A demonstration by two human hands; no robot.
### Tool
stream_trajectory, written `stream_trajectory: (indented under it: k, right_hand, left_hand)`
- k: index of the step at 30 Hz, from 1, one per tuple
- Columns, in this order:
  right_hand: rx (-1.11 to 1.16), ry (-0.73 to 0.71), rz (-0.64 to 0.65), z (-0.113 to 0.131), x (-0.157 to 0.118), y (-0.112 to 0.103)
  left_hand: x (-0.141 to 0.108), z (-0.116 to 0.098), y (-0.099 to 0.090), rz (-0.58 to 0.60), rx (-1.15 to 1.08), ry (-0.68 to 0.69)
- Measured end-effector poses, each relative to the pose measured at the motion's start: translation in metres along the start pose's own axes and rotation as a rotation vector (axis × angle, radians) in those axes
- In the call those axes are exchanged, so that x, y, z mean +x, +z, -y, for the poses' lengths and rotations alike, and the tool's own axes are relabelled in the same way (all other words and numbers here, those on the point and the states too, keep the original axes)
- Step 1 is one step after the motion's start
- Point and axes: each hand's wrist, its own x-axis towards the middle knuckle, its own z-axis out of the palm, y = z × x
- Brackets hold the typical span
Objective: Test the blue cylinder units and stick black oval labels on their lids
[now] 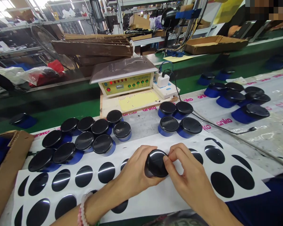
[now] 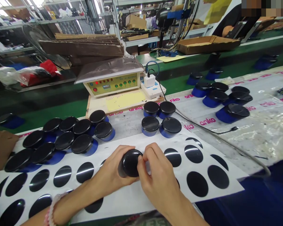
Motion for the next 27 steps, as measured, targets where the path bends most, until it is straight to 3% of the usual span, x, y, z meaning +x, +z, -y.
stream_trajectory:
  k: [5,10,12,20,23,27]
  right_hand:
    - [0.011,-0.013,0.12,-0.02,0.002,-0.025]
    - [-0.079,0.073,0.633,-0.05,-0.013,-0.065]
    - [-0.11,0.045,0.757,-0.054,-0.021,-0.072]
    - [-0.145,0.005,0.845,-0.05,-0.022,-0.065]
    - [-0.114,0.007,0.859,-0.049,-0.019,-0.066]
    - [-0.053,0.049,0.918,-0.046,-0.013,-0.071]
  left_hand:
    - [-0.004,0.001,-0.001,0.081,0.146,0.122]
    - [-0.004,0.001,-0.003,0.108,0.273,0.145]
    - [0.004,0.001,-0.005,0.063,0.322,0.11]
    - [0.067,0.003,-0.01,-0.16,0.923,0.006]
    - [0.069,0.003,-0.006,-0.219,1.007,-0.007]
    - [0.06,0.008,0.001,-0.23,1.165,0.091]
